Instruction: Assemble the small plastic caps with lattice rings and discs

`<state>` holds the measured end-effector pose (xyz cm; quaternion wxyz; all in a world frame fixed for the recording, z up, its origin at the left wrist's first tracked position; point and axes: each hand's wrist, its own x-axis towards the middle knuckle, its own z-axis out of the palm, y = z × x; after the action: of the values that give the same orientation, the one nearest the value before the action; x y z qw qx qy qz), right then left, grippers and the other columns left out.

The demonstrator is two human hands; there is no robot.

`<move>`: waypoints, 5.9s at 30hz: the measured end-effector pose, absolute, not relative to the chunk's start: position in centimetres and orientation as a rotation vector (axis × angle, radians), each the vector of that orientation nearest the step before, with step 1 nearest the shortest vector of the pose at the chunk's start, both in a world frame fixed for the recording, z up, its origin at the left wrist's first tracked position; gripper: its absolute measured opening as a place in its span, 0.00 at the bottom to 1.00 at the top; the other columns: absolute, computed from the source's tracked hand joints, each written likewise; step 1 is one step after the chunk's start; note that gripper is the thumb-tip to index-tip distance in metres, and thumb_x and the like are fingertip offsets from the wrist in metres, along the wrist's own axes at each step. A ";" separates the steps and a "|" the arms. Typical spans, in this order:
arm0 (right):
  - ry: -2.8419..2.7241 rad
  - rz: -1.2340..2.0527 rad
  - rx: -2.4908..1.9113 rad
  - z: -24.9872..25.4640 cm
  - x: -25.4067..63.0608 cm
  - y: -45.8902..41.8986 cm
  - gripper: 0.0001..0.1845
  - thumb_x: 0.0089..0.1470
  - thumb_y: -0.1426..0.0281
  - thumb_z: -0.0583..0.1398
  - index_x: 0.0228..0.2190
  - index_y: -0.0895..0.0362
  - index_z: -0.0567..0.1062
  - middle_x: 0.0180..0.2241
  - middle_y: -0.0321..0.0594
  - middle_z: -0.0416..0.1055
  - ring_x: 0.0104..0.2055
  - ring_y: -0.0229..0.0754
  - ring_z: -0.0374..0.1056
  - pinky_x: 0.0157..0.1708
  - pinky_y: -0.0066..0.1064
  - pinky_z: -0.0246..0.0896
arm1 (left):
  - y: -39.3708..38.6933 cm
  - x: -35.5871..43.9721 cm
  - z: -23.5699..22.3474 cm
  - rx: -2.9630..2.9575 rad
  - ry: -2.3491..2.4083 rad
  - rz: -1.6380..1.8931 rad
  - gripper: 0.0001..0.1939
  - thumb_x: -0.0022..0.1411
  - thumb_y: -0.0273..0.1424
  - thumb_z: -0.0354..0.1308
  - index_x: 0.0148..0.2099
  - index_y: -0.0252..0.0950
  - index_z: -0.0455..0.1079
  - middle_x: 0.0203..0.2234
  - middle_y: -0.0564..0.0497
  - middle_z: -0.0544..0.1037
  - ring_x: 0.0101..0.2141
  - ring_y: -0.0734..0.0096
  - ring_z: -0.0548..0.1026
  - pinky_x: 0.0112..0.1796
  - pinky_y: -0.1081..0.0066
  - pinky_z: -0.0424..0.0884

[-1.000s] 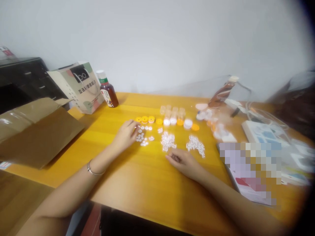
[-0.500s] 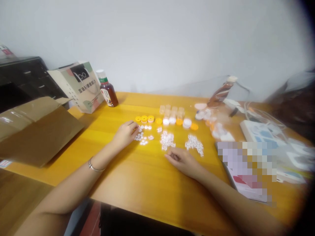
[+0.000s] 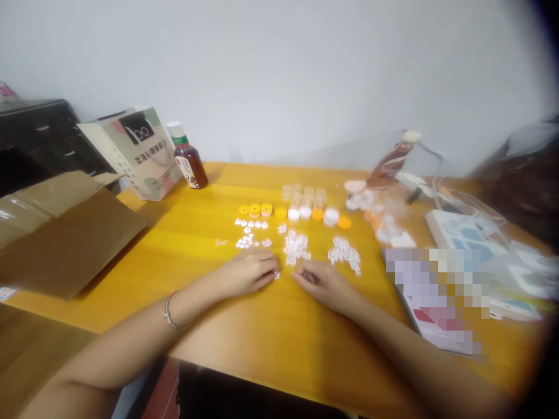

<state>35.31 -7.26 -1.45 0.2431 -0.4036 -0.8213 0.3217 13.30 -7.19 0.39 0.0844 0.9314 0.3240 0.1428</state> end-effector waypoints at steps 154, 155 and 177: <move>-2.143 0.557 -0.929 -2.8 32.7 -8.8 0.12 0.50 0.76 0.57 0.38 0.55 0.65 0.37 0.43 0.69 0.41 0.44 0.66 0.41 0.39 0.63 | -7.0 13.0 -0.5 2.558 0.931 0.770 0.08 0.62 0.29 0.52 0.35 0.34 0.71 0.29 0.49 0.75 0.31 0.74 0.71 0.33 0.71 0.66; -2.146 0.560 -0.933 -2.8 32.6 -8.8 0.11 0.50 0.76 0.56 0.38 0.55 0.65 0.37 0.42 0.69 0.41 0.44 0.66 0.41 0.39 0.63 | -7.0 13.0 -0.6 2.549 0.928 0.771 0.08 0.62 0.29 0.52 0.35 0.33 0.71 0.28 0.49 0.75 0.31 0.74 0.71 0.33 0.72 0.66; -2.149 0.597 -0.993 -2.9 32.6 -8.7 0.08 0.51 0.75 0.57 0.36 0.55 0.65 0.35 0.43 0.70 0.39 0.45 0.66 0.39 0.39 0.63 | -6.9 13.0 -1.4 2.433 0.887 0.843 0.08 0.61 0.28 0.52 0.38 0.33 0.73 0.30 0.47 0.71 0.31 0.75 0.70 0.32 0.74 0.68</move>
<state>32.62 -8.71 -2.88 0.3432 -0.3821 -0.8267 0.2296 13.01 -6.86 -1.38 0.2078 0.8739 0.3185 0.3029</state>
